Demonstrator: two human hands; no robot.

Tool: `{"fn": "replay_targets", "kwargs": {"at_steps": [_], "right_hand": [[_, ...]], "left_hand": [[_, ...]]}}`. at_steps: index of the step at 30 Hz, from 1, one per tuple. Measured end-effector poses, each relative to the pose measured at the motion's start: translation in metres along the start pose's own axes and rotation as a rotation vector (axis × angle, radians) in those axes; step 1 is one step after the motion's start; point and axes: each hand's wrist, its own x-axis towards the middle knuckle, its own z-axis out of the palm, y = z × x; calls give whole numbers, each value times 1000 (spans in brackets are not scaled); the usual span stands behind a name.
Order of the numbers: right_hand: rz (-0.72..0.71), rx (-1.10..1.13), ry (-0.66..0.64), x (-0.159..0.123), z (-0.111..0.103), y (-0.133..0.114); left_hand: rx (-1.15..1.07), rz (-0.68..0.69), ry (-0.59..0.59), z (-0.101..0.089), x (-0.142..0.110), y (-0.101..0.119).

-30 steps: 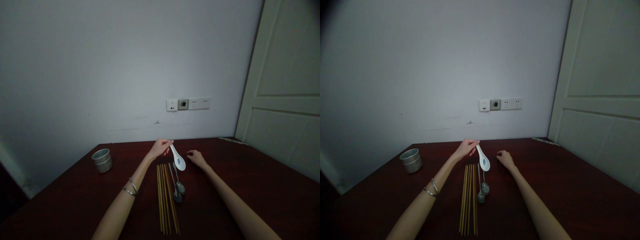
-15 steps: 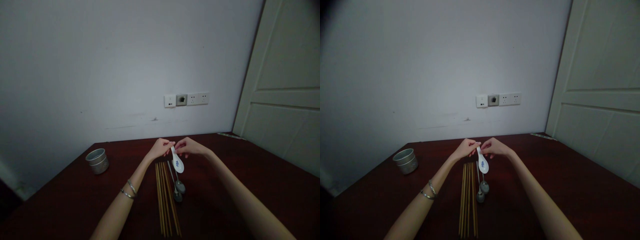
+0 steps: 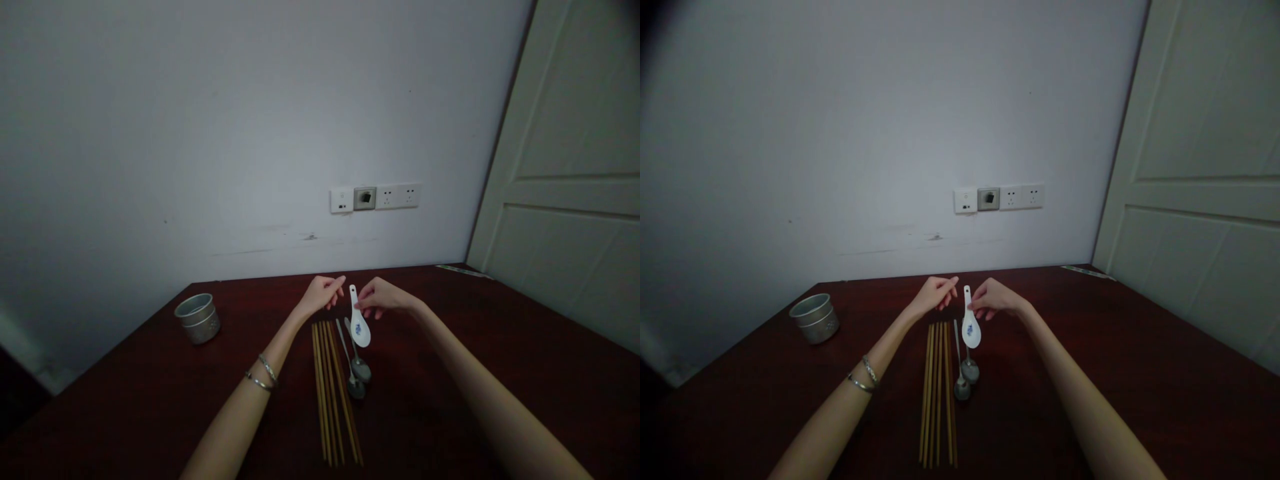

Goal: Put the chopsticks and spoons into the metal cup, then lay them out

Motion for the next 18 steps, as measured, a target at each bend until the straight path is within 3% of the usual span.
{"fn": "replay_targets", "kwargs": {"at_steps": [9,18], "right_hand": [[236,151,3,12,4,45],[303,156,-34,17,12,52]], "left_hand": [[-432,-244,354,-31,10,-71],[-651,-335,476,-43,0,-114]]}}
